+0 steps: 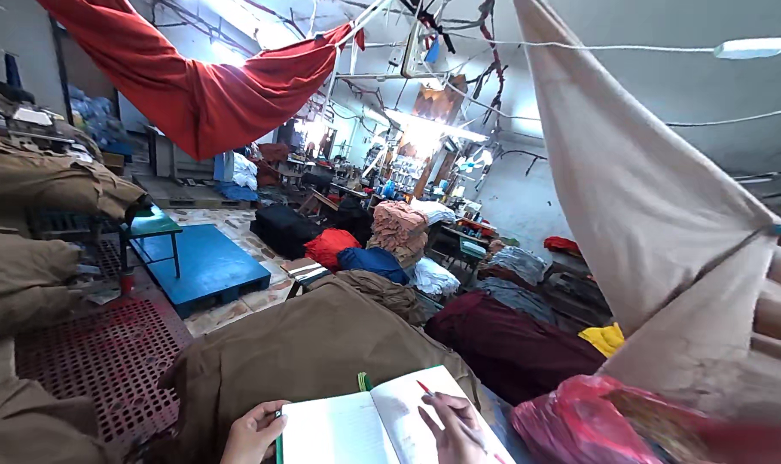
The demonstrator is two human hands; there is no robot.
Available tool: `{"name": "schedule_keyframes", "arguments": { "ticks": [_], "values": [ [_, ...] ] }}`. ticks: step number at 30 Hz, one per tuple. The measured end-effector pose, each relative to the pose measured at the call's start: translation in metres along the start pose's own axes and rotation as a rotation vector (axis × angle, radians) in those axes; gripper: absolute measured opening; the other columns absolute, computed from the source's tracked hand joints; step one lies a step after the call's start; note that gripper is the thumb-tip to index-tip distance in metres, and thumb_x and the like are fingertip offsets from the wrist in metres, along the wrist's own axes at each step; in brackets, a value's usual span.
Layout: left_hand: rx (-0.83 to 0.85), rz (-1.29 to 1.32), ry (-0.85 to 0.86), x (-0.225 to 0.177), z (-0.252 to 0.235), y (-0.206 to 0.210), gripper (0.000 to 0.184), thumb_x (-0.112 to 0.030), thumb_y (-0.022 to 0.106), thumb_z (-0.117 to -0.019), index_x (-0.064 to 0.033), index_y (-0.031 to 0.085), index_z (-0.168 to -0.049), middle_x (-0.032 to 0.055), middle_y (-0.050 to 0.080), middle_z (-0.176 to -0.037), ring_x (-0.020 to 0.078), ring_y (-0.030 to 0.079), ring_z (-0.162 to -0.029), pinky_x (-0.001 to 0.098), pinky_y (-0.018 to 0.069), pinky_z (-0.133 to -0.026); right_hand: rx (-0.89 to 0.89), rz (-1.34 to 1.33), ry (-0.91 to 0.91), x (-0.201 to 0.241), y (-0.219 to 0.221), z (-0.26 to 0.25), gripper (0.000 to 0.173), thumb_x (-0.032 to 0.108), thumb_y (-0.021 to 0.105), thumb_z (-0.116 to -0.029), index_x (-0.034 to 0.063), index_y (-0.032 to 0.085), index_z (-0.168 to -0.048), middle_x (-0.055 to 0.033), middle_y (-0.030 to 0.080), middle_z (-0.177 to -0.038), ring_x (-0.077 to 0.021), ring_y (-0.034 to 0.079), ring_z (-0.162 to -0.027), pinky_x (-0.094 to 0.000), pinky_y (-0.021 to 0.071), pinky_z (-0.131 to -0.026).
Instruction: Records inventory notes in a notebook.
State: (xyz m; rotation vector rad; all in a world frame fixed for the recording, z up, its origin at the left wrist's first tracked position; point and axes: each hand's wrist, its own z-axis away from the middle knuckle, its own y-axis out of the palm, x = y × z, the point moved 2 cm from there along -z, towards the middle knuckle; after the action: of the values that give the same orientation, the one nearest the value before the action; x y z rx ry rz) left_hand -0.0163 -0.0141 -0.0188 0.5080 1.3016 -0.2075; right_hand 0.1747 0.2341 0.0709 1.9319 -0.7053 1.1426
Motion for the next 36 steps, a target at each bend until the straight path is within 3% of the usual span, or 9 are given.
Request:
{"name": "schedule_keyframes", "arguments": {
  "ticks": [3,5,8,14,20,36],
  "values": [
    [0.005,-0.01,0.005,0.001,-0.001,0.0,0.023,-0.002,0.07,-0.0934,-0.0027,0.071,-0.117,0.0118,0.076,-0.1,0.0203,0.075,-0.083,0.0365,0.063,-0.069,0.223,0.037,-0.119,-0.021,0.028,0.009,0.016,-0.006,0.067,-0.0895,0.0042,0.069,-0.102,-0.0065,0.076,-0.096,-0.0152,0.072,-0.082,-0.0322,0.0617,-0.077],
    [-0.002,-0.002,0.001,-0.001,-0.001,0.001,0.022,-0.001,0.07,-0.0935,-0.0025,0.071,-0.116,0.0122,0.076,-0.101,0.0209,0.075,-0.083,0.0366,0.0631,-0.069,0.301,0.073,-0.155,-0.035,0.045,0.017,0.012,-0.004,0.071,-0.0887,0.0022,0.07,-0.098,-0.0063,0.076,-0.091,-0.0099,0.07,-0.071,-0.0256,0.0597,-0.066],
    [-0.017,0.018,-0.015,-0.004,0.0,0.002,0.022,-0.001,0.07,-0.0936,-0.0028,0.071,-0.115,0.0119,0.076,-0.101,0.0209,0.074,-0.083,0.0359,0.0629,-0.068,0.376,0.168,-0.107,-0.052,0.056,0.026,0.007,-0.003,0.067,-0.089,0.0011,0.066,-0.094,-0.0047,0.074,-0.085,-0.002,0.06,-0.06,-0.0173,0.0492,-0.052],
    [-0.025,0.04,-0.017,-0.005,-0.001,0.003,0.021,0.0,0.07,-0.0935,-0.0022,0.072,-0.114,0.012,0.076,-0.098,0.0203,0.075,-0.079,0.0339,0.0631,-0.065,0.454,0.341,-0.093,-0.075,0.05,0.036,0.006,-0.003,0.064,-0.0874,0.0025,0.065,-0.087,0.0013,0.07,-0.079,-0.0012,0.064,-0.07,-0.0175,0.0539,-0.063],
    [-0.019,0.046,-0.012,-0.005,-0.001,0.003,0.02,0.0,0.07,-0.0933,-0.0028,0.072,-0.113,0.0114,0.076,-0.099,0.0212,0.075,-0.082,0.0346,0.0636,-0.066,0.473,0.443,-0.117,-0.089,0.05,0.035,0.003,0.002,0.066,-0.0872,0.0034,0.065,-0.085,0.0029,0.066,-0.071,0.0024,0.057,-0.06,-0.015,0.0472,-0.055],
    [-0.012,0.06,-0.014,-0.002,-0.003,0.002,0.021,0.001,0.07,-0.093,-0.0024,0.072,-0.114,0.0121,0.076,-0.098,0.0213,0.076,-0.08,0.0343,0.0639,-0.065,0.441,0.579,-0.161,-0.088,0.052,0.037,0.006,0.006,0.067,-0.0861,0.0033,0.065,-0.081,0.0032,0.059,-0.064,0.0018,0.052,-0.055,-0.0157,0.043,-0.051]
  ]
}}
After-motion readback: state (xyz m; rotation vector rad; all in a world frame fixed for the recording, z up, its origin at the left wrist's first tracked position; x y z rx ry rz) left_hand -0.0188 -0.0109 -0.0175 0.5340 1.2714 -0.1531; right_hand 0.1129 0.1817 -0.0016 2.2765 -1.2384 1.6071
